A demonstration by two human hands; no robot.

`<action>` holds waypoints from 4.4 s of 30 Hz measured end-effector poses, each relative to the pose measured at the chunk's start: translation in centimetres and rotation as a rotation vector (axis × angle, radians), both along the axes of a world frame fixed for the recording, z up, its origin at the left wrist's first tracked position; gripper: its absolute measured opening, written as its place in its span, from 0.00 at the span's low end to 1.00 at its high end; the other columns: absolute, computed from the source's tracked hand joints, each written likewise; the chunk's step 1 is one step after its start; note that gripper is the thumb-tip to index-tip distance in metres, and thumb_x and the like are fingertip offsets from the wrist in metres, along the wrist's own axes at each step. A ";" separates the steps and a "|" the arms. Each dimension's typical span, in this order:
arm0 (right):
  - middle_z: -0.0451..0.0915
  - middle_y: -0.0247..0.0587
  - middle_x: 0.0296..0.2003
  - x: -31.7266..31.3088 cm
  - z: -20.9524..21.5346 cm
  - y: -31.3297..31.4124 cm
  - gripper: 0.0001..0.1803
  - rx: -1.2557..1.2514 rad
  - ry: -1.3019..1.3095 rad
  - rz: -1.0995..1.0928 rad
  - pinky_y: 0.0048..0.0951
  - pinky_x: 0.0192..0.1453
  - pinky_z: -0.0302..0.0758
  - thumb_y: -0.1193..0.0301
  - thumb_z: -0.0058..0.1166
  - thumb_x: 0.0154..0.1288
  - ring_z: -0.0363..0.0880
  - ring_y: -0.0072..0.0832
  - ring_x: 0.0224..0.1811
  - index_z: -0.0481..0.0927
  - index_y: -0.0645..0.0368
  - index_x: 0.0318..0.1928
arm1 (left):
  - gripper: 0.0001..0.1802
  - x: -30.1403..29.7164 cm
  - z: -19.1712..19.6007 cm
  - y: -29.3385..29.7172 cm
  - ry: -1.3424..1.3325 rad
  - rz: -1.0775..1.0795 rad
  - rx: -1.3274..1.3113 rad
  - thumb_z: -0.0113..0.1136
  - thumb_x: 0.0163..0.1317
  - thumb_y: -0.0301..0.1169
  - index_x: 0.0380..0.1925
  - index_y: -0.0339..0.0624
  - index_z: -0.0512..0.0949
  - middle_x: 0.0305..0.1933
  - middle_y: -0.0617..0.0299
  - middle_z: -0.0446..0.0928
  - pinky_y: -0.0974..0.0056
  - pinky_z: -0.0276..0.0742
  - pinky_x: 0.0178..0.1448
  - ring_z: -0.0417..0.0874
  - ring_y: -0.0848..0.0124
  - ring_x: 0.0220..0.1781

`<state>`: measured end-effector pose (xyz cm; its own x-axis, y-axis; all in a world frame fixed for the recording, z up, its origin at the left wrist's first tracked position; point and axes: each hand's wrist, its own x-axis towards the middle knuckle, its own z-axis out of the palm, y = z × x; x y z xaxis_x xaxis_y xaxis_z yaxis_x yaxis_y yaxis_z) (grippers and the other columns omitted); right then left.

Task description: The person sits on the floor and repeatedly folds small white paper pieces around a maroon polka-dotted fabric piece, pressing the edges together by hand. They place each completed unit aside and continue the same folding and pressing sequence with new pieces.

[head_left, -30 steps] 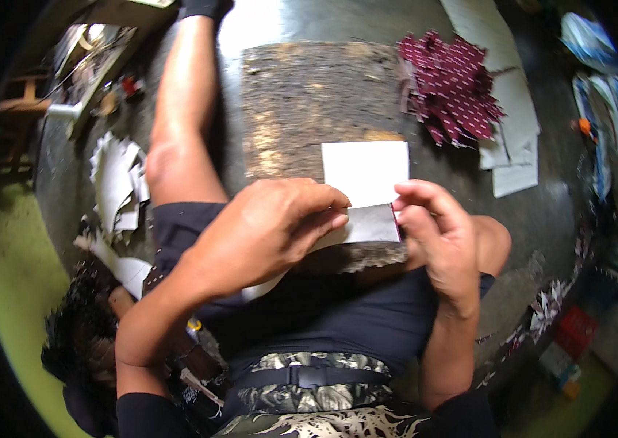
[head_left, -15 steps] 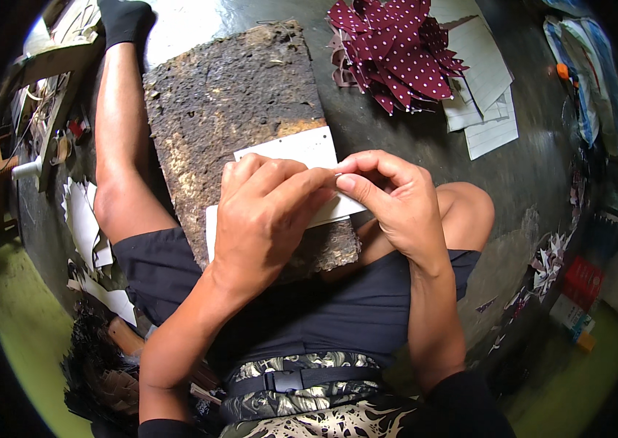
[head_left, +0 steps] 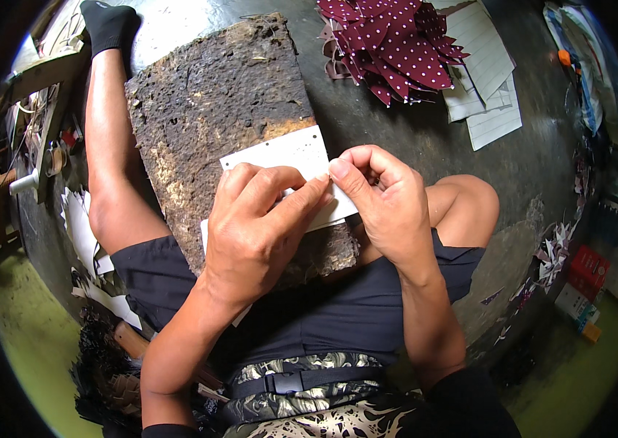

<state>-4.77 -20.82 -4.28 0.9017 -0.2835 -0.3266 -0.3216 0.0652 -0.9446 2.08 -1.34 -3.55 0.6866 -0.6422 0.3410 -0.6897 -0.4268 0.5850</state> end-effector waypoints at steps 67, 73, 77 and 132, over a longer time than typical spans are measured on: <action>0.84 0.52 0.36 1.3 -8.2 -3.6 0.18 -0.416 0.087 0.058 0.44 0.47 0.80 0.60 0.61 0.92 0.83 0.43 0.38 0.82 0.66 0.49 | 0.19 1.6 0.9 0.8 0.071 -0.153 0.035 0.88 0.60 0.27 0.52 0.41 0.96 0.44 0.61 0.87 0.57 0.82 0.45 0.85 0.63 0.40; 0.89 0.63 0.41 1.3 -8.9 -4.0 0.18 -0.462 0.132 0.073 0.52 0.52 0.83 0.60 0.61 0.91 0.89 0.58 0.44 0.83 0.66 0.50 | 0.21 1.7 0.9 0.8 0.091 -0.125 0.026 0.90 0.59 0.26 0.54 0.48 0.98 0.42 0.62 0.87 0.59 0.82 0.43 0.86 0.65 0.39; 0.84 0.51 0.35 1.1 -10.1 -4.1 0.18 -0.571 0.079 0.055 0.42 0.47 0.80 0.59 0.62 0.91 0.82 0.38 0.37 0.83 0.65 0.50 | 0.19 1.8 0.6 1.0 0.056 -0.151 0.007 0.89 0.60 0.27 0.52 0.41 0.96 0.44 0.62 0.87 0.57 0.82 0.45 0.84 0.63 0.39; 0.91 0.32 0.47 -1.2 3.0 1.6 0.12 0.322 -0.057 -0.039 0.20 0.53 0.85 0.77 0.70 0.84 0.88 0.14 0.47 0.86 0.65 0.62 | 0.34 3.7 6.3 2.1 0.839 -0.127 0.220 0.76 0.75 0.30 0.78 0.41 0.76 0.48 0.40 0.93 0.46 0.89 0.54 0.96 0.42 0.46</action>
